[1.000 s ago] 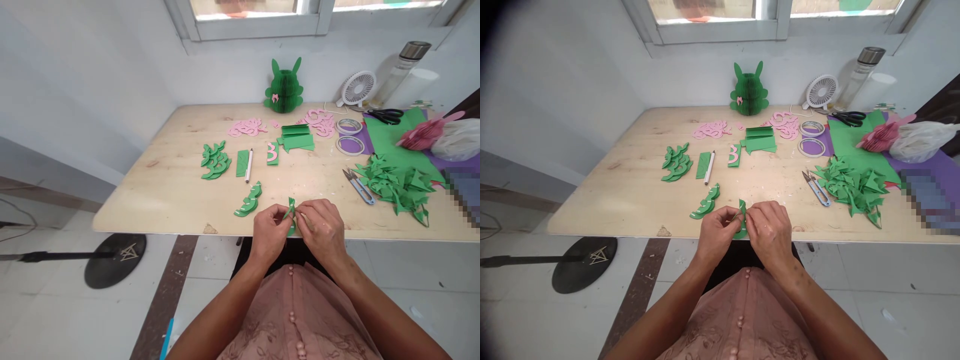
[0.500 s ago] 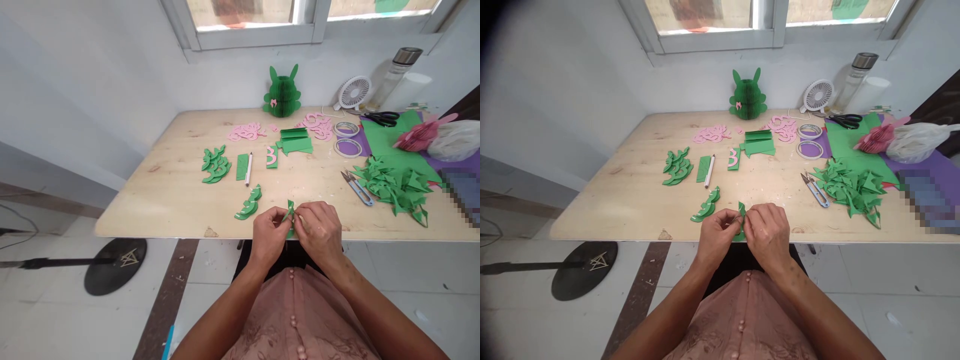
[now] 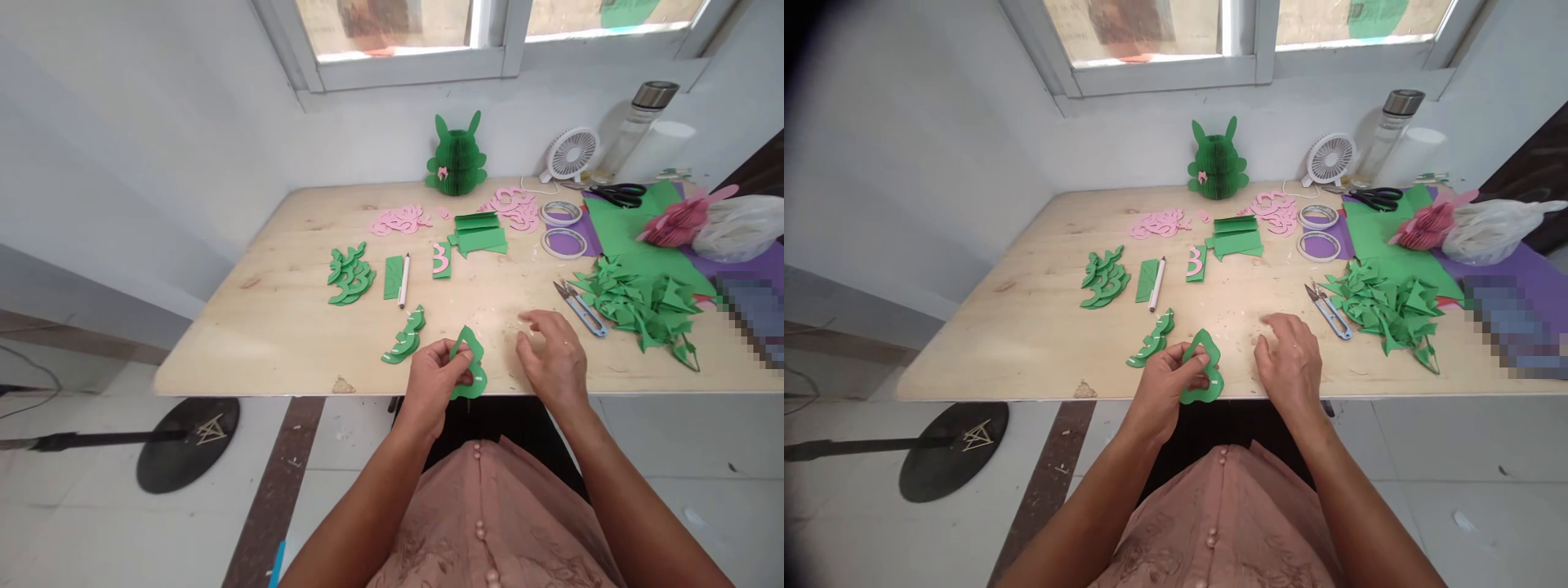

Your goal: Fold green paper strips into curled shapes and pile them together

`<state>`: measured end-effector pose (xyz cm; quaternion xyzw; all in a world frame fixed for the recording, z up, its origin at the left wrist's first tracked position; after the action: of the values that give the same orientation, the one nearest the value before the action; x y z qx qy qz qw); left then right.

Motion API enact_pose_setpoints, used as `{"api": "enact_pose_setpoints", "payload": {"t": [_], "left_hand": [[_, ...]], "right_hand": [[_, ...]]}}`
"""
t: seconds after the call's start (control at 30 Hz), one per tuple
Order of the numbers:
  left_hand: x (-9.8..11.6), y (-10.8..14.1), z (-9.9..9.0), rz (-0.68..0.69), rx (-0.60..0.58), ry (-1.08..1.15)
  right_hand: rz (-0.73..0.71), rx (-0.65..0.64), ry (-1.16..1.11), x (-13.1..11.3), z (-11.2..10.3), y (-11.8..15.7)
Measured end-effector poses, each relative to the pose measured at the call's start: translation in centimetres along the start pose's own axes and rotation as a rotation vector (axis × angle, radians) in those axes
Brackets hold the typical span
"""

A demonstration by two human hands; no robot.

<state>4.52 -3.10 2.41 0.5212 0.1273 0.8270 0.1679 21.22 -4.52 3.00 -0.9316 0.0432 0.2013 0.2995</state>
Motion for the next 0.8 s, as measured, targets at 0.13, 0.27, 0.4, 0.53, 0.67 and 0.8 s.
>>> {"api": "enact_pose_setpoints", "payload": {"t": [0.13, 0.27, 0.4, 0.53, 0.67, 0.8], "left_hand": [[-0.1, -0.1, 0.0, -0.032, -0.026, 0.042], [-0.1, -0.1, 0.0, 0.008, -0.012, 0.055], [0.0, -0.1, 0.1, 0.049, -0.009, 0.074], [0.2, 0.1, 0.3, 0.064, 0.000, 0.101], [0.3, 0.5, 0.3, 0.041, -0.023, 0.090], [-0.2, 0.9, 0.2, -0.055, -0.070, 0.050]], "right_hand": [[0.105, -0.172, -0.217, -0.6, -0.2, 0.6], [0.199, -0.360, -0.428, -2.5, -0.5, 1.9], [0.279, -0.530, -0.531, -3.4, 0.0, 2.7], [0.329, -0.586, -0.600, -3.5, 0.4, 2.9], [0.362, -0.572, -0.666, -3.3, 0.5, 2.7], [0.346, -0.551, -0.669, -3.2, 0.5, 2.5]]}}
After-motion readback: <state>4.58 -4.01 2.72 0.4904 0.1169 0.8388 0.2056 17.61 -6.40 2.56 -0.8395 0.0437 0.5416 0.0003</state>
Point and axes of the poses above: each hand's wrist, its own y-axis away from the middle knuckle, its own z-axis out of the palm, x = y × z, the point moved 3 cm from there along -y, towards the middle knuckle, and after that the axes turned 8 degrees about y, right-handed, at the moved point
